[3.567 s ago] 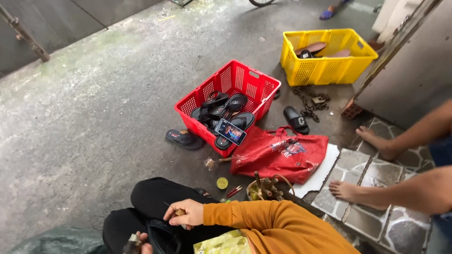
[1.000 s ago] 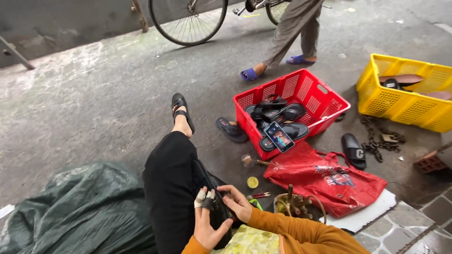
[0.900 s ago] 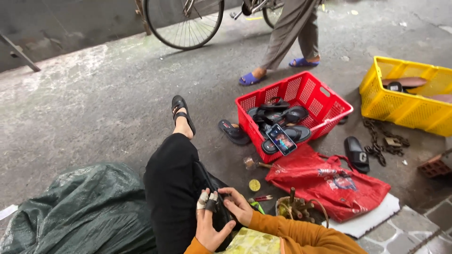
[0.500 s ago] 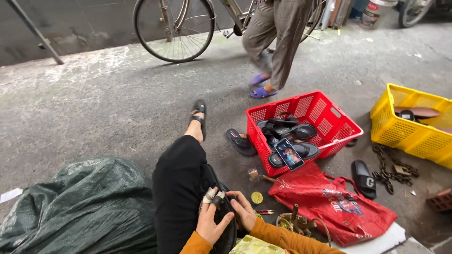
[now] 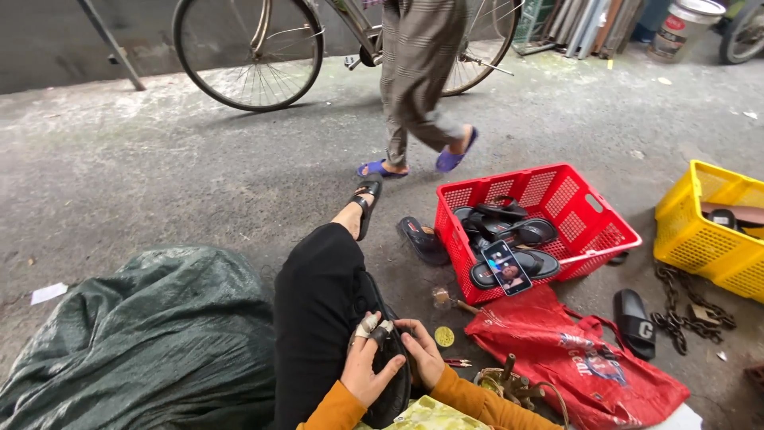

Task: Hand-stitching the sole of a black sandal to repair it using a needle and thread.

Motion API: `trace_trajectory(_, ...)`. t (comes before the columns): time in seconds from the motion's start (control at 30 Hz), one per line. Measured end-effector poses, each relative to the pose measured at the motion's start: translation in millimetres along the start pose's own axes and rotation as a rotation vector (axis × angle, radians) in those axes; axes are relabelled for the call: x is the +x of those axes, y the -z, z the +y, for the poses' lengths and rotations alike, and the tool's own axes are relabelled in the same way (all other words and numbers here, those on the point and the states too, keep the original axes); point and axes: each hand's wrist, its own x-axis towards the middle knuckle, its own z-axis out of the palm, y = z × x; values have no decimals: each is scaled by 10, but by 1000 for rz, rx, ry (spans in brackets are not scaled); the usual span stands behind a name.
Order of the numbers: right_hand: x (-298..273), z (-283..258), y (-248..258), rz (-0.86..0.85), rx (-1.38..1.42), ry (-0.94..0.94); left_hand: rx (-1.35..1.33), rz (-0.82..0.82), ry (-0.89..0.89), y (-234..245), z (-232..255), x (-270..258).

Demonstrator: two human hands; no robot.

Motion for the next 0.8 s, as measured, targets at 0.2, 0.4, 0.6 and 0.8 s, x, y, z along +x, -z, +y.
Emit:
trace_trajectory(0.2,19,133,63,28,52,-5,26,46,-72,-32,-43,3)
trace_trajectory(0.4,43,187,110,4,15,41,20,39,-72,-6,8,2)
trace_trajectory(0.6,34,129,94,-3,-5,28,33,61,-99,-8,-5,5)
trace_trajectory(0.8,47,159,102,1,-7,10,42,51,-100,20,12,-5)
